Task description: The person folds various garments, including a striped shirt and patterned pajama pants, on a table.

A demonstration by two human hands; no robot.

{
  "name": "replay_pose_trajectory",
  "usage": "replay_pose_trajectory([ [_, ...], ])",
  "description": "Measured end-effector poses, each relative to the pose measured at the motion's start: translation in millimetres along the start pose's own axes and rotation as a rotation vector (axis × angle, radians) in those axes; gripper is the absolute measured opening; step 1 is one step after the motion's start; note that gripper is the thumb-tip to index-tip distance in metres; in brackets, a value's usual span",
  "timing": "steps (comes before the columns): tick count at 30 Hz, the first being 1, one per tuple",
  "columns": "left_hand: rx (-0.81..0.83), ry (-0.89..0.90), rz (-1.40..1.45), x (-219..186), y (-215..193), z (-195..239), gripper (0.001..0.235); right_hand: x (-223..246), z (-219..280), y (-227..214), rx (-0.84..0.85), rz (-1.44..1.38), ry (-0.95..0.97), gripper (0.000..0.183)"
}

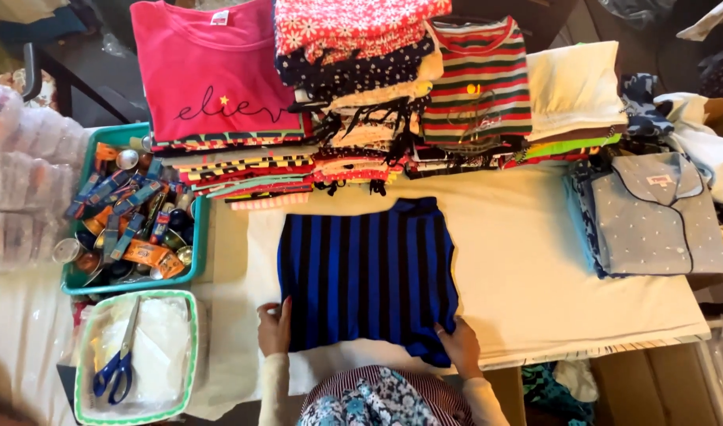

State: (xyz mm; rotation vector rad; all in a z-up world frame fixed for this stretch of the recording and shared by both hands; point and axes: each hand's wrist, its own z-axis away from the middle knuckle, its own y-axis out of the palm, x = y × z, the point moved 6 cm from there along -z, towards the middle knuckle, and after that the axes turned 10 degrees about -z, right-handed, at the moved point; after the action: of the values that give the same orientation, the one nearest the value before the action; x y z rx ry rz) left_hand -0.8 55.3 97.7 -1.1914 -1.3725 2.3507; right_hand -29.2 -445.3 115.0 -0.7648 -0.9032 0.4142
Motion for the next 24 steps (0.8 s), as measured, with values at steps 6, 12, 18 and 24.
replay_pose_trajectory([
  [6, -0.004, 0.180, 0.015, 28.7, 46.4, -39.3, 0.043, -9.9, 2.3, 0.8, -0.125, -0.239, -0.161, 0.048],
  [12, -0.123, 0.162, 0.135, 27.6, 9.8, -9.5, 0.045, -30.2, 14.3, -3.5, -0.156, -0.385, -0.134, 0.044],
  [18, 0.131, 0.173, -0.043, 61.7, 13.6, -2.0, 0.044, -45.3, 16.1, 20.8, 0.124, -0.308, -0.151, 0.042],
  [24, 0.204, 0.101, 0.231, 79.0, 8.7, 22.6, 0.036, -74.8, 16.9, 21.7, -0.008, -0.557, -0.154, 0.028],
])
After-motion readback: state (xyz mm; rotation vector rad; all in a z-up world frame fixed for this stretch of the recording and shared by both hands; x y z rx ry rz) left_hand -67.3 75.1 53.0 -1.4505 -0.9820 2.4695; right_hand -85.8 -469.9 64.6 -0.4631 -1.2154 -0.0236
